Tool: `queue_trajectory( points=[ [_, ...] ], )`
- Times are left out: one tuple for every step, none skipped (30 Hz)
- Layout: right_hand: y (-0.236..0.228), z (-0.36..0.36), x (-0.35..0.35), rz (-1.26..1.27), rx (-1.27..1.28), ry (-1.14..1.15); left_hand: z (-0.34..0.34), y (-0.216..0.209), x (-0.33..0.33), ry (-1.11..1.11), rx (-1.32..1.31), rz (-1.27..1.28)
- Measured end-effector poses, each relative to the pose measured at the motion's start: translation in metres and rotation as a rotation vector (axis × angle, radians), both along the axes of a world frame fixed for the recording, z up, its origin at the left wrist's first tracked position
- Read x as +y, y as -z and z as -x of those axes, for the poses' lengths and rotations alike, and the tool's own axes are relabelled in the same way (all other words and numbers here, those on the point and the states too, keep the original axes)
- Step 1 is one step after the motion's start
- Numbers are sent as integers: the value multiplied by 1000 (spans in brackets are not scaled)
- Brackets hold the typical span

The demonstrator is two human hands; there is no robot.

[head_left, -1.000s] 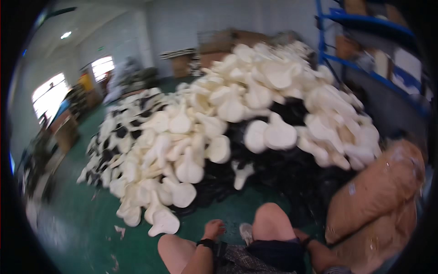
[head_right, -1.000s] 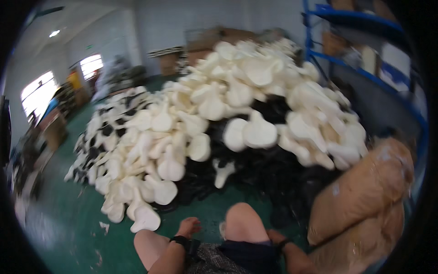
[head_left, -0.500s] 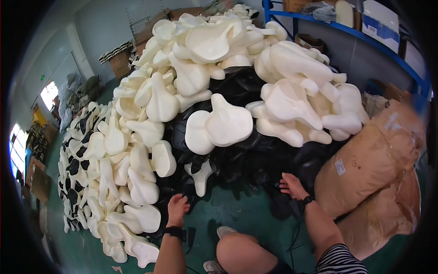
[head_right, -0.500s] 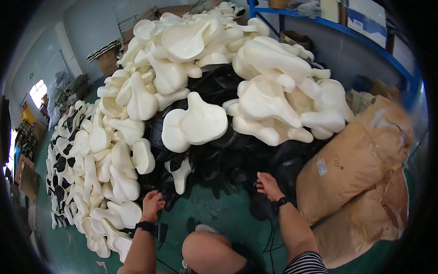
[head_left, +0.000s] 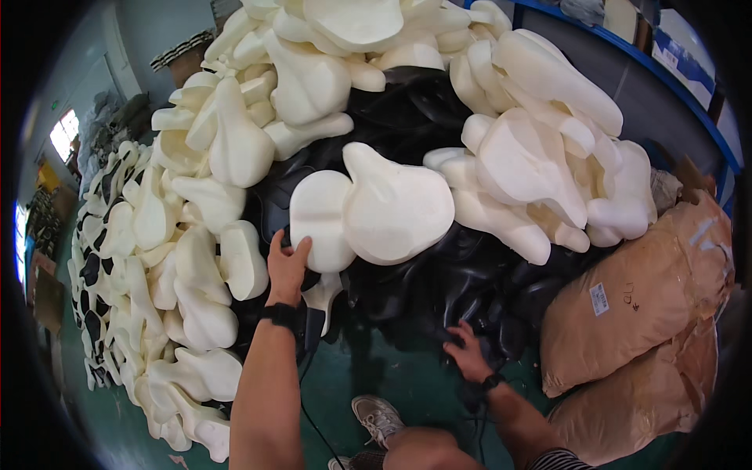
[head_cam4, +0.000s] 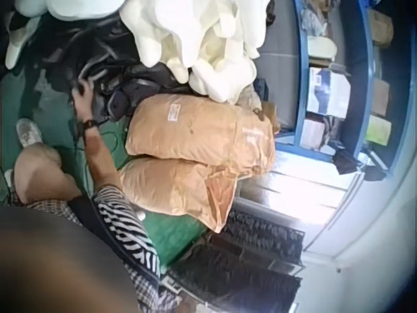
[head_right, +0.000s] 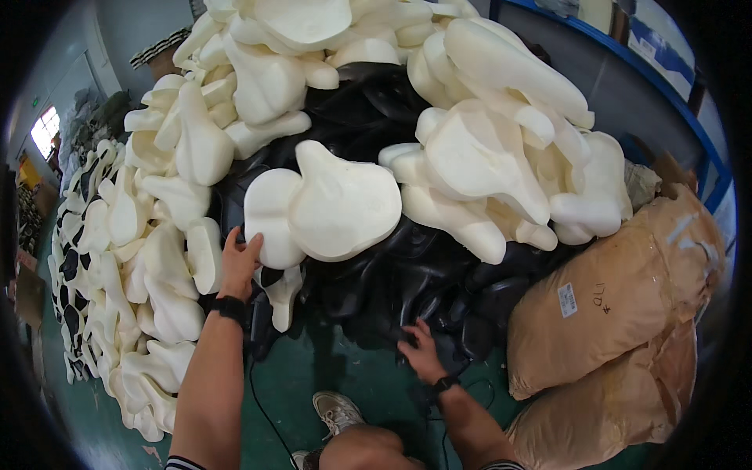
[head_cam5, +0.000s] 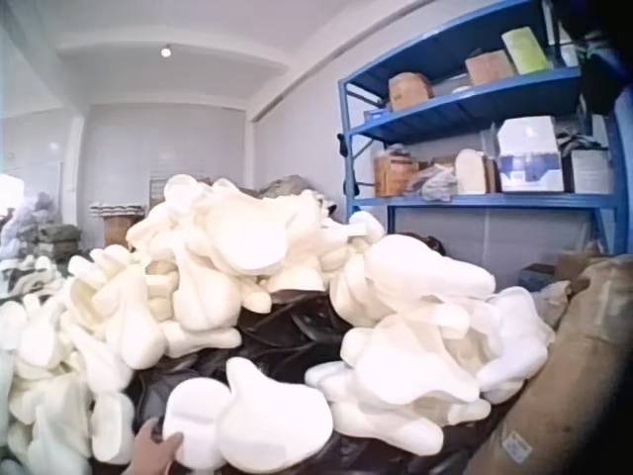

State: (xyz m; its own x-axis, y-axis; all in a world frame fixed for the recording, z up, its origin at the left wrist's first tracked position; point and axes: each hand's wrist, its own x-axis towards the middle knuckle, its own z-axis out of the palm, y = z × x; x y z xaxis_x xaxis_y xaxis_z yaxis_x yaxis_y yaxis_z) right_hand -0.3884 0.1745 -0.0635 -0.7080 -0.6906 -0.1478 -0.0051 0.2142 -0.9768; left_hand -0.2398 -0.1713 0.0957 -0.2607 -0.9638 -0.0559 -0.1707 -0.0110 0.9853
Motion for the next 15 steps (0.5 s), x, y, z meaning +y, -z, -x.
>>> queue_trajectory(
  points=[
    [8,-11,22,-50,61,-40,-5,5,11,25,34,-48],
    [11,-27,39,-55,45,-77,-16,13,22,41,61,-95],
    [22,-39,57,-89,17,-85,-23,18,42,74,108,-85],
    [21,-50,73,-120,-16,-144,-36,22,60,93,150,-65],
    [23,-58,85,-159,19,-213,-50,28,75,63,173,-65],
    [24,-62,96,-199,54,-285,-68,36,90,30,195,-66],
    [24,-58,104,-195,54,-291,-90,44,103,29,162,-93],
    [24,-52,113,-239,2,-279,-113,52,114,24,129,-119],
    [24,-44,120,-285,-47,-267,-135,61,125,4,99,-143],
    [18,-26,121,-316,120,-181,-154,68,133,-16,67,-169],
    [2,-4,111,-347,283,-92,-169,68,139,-49,112,-147],
    [-45,10,89,-91,-206,160,-189,64,144,-96,150,-119],
    [-67,42,85,-20,63,149,-206,58,146,-125,103,-95],
    [-86,63,71,145,-14,203,-227,59,145,-188,69,-42],
    [-116,77,50,306,-126,226,-242,53,149,-216,99,-24]
  ],
)
